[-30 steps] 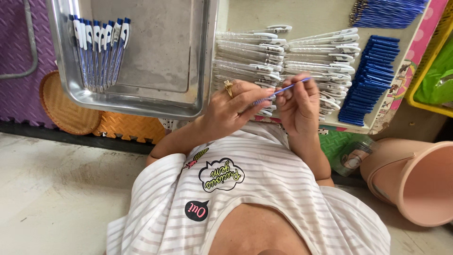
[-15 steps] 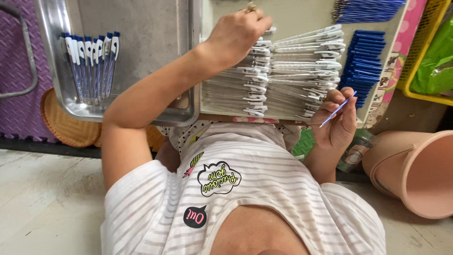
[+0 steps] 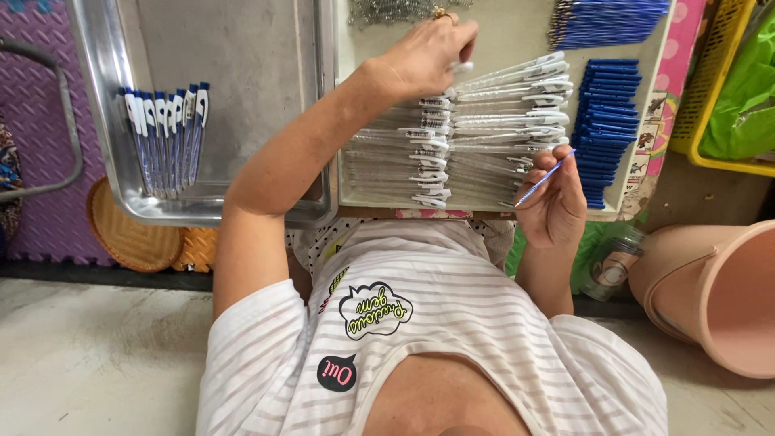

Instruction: The person assembles pens by picking up white pen bodies and blue ink refills from a tray and inserting the refills into the bodies.

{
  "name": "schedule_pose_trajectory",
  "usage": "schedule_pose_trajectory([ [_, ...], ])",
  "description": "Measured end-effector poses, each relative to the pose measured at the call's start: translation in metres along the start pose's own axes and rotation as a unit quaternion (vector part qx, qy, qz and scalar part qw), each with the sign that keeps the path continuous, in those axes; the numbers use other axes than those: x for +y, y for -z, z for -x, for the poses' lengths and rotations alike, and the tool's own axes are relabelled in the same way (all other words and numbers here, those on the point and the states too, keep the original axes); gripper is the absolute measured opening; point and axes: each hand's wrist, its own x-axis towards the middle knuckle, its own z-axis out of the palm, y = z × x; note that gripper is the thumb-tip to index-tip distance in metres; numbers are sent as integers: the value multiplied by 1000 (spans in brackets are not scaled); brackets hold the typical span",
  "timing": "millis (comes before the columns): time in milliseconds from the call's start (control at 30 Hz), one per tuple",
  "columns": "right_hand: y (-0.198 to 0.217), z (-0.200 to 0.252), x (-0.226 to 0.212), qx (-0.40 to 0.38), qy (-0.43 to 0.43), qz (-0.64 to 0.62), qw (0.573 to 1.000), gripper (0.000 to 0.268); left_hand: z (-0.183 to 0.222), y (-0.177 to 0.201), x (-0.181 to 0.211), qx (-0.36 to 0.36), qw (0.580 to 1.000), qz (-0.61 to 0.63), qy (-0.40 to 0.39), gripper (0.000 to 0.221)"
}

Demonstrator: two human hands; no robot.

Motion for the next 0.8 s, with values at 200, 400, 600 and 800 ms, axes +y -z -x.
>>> schedule_pose_trajectory([
  [200, -6, -2, -5, 30, 2, 8, 1000, 17, 42, 55, 48, 192, 942, 152, -228, 19],
  [400, -30, -4, 11, 19, 62, 95, 993, 14, 164, 53, 90, 89, 911, 351, -196, 20],
  [600, -32, -23, 38, -13, 89, 185, 979, 20, 209, 28, 84, 11, 825, 562, -63, 46],
  [800, -37, -30, 48, 0, 110, 242, 964, 21, 213, 26, 87, 1, 830, 555, -48, 44],
])
